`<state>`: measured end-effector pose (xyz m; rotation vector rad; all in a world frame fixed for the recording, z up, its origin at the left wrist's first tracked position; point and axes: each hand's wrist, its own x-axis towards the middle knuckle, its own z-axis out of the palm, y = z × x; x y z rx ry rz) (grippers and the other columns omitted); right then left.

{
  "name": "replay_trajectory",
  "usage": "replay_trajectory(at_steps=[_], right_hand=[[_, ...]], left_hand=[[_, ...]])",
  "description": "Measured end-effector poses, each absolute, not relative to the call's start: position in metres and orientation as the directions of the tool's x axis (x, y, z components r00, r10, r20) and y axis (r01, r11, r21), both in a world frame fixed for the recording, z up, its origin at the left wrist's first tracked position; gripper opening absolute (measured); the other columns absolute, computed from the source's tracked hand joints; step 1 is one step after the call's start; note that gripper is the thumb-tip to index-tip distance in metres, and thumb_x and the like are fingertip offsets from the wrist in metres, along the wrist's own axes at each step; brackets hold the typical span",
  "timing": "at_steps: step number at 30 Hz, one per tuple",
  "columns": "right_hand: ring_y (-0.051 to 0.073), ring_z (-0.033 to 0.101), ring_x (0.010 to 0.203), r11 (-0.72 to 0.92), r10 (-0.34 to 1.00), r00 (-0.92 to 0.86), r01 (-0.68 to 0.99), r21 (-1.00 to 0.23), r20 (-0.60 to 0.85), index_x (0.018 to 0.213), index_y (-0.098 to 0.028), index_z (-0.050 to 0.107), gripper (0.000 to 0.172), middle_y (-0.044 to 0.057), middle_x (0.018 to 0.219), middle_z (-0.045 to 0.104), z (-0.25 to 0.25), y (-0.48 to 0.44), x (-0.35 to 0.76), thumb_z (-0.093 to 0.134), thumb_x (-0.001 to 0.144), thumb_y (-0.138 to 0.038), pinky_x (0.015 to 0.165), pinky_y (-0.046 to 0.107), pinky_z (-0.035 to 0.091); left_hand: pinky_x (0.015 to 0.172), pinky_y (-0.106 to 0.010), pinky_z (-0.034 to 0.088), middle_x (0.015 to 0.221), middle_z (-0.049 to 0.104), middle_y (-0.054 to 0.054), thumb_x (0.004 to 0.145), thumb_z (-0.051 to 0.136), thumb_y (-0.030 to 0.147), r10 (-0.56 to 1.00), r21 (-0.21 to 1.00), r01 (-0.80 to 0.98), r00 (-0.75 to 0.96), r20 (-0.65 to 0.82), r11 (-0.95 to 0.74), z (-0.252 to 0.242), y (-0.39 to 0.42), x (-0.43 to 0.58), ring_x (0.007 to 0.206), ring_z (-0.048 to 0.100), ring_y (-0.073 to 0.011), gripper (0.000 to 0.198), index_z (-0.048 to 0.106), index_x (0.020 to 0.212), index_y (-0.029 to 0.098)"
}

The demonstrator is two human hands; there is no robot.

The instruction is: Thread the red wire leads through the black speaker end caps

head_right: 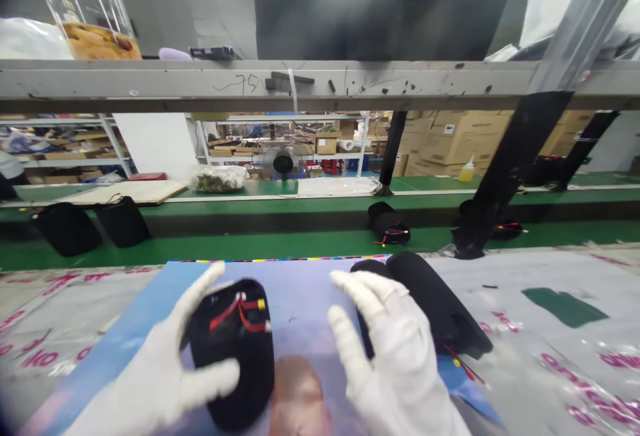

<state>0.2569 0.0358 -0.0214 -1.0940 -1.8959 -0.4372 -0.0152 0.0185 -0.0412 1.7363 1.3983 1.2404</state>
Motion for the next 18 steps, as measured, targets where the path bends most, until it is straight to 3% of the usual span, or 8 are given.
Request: replay_trajectory(at_steps=[3, 5, 6, 8, 10, 12, 15, 18], right_hand=[[0.037, 0.065, 0.096, 0.204, 0.568, -0.136, 0.979, 0.021, 0.811, 0.112, -0.01, 0.068, 0.038, 0.02, 0.108, 0.068, -0.04, 0.063, 0.275, 0.044, 0.094, -0.034, 0.077, 0.052, 0.054], [0.039, 0.065, 0.1, 0.115, 0.6, -0.127, 0.991, 0.072, 0.79, 0.112, -0.008, 0.069, 0.042, 0.022, 0.111, 0.068, -0.055, 0.073, 0.285, 0.04, 0.095, -0.034, 0.077, 0.052, 0.054], [0.038, 0.065, 0.101, 0.102, 0.605, -0.125, 0.992, 0.079, 0.787, 0.113, -0.009, 0.069, 0.043, 0.021, 0.112, 0.069, -0.062, 0.075, 0.289, 0.04, 0.095, -0.035, 0.077, 0.05, 0.054], [0.035, 0.066, 0.102, 0.098, 0.601, -0.122, 0.992, 0.079, 0.79, 0.115, -0.011, 0.069, 0.044, 0.019, 0.112, 0.07, -0.072, 0.076, 0.294, 0.04, 0.095, -0.037, 0.077, 0.048, 0.055], [0.034, 0.066, 0.102, 0.08, 0.601, -0.121, 0.993, 0.091, 0.79, 0.117, -0.011, 0.068, 0.045, 0.018, 0.112, 0.07, -0.076, 0.075, 0.296, 0.04, 0.095, -0.038, 0.077, 0.046, 0.055], [0.036, 0.066, 0.103, 0.026, 0.619, -0.113, 0.992, 0.124, 0.777, 0.12, -0.009, 0.067, 0.045, 0.02, 0.115, 0.07, -0.076, 0.075, 0.295, 0.041, 0.095, -0.036, 0.073, 0.045, 0.054], [0.041, 0.063, 0.106, -0.086, 0.66, -0.091, 0.977, 0.194, 0.746, 0.123, -0.003, 0.065, 0.048, 0.027, 0.12, 0.066, -0.075, 0.079, 0.291, 0.046, 0.092, -0.034, 0.07, 0.046, 0.053], [0.045, 0.061, 0.11, -0.125, 0.715, -0.064, 0.968, 0.216, 0.697, 0.123, 0.002, 0.064, 0.058, 0.03, 0.119, 0.066, -0.078, 0.084, 0.282, 0.057, 0.086, -0.042, 0.081, 0.051, 0.051]], left_hand=[[0.1, -0.038, 0.052, 0.134, 0.063, -0.006, 0.069, 0.079, 0.045, 0.941, 0.748, 0.649, -0.149, 0.303, -0.138, -0.021, 0.083, -0.03, 0.121, 0.062, -0.0283, 0.103, 0.023, 0.153, 0.027], [0.105, -0.038, 0.047, 0.135, 0.062, -0.009, 0.07, 0.08, 0.042, 0.91, 0.741, 0.661, -0.224, 0.348, -0.12, -0.016, 0.134, -0.036, 0.122, 0.06, -0.0271, 0.114, 0.007, 0.155, 0.025], [0.107, -0.039, 0.045, 0.135, 0.062, -0.01, 0.069, 0.082, 0.039, 0.895, 0.737, 0.666, -0.252, 0.368, -0.116, -0.016, 0.159, -0.039, 0.123, 0.06, -0.0273, 0.116, 0.007, 0.155, 0.023], [0.106, -0.043, 0.045, 0.136, 0.059, -0.014, 0.07, 0.083, 0.037, 0.862, 0.729, 0.678, -0.306, 0.403, -0.1, -0.02, 0.203, -0.044, 0.123, 0.058, -0.0295, 0.105, 0.021, 0.152, 0.02], [0.099, -0.052, 0.048, 0.137, 0.055, -0.013, 0.087, 0.067, 0.037, 0.835, 0.722, 0.687, -0.35, 0.425, -0.079, -0.027, 0.237, -0.05, 0.119, 0.059, -0.0284, 0.061, 0.043, 0.14, 0.02], [0.094, -0.05, 0.051, 0.132, 0.057, -0.011, 0.092, 0.061, 0.036, 0.825, 0.718, 0.694, -0.376, 0.423, -0.052, -0.034, 0.258, -0.056, 0.114, 0.06, -0.0264, 0.042, 0.053, 0.13, 0.019], [0.09, -0.047, 0.053, 0.127, 0.059, -0.009, 0.092, 0.061, 0.035, 0.836, 0.709, 0.705, -0.373, 0.402, -0.026, -0.04, 0.273, -0.061, 0.109, 0.062, -0.0245, 0.038, 0.056, 0.125, 0.018], [0.09, -0.047, 0.053, 0.127, 0.059, -0.009, 0.092, 0.061, 0.035, 0.85, 0.705, 0.708, -0.349, 0.394, -0.036, -0.039, 0.273, -0.063, 0.108, 0.062, -0.0251, 0.038, 0.056, 0.125, 0.017]])
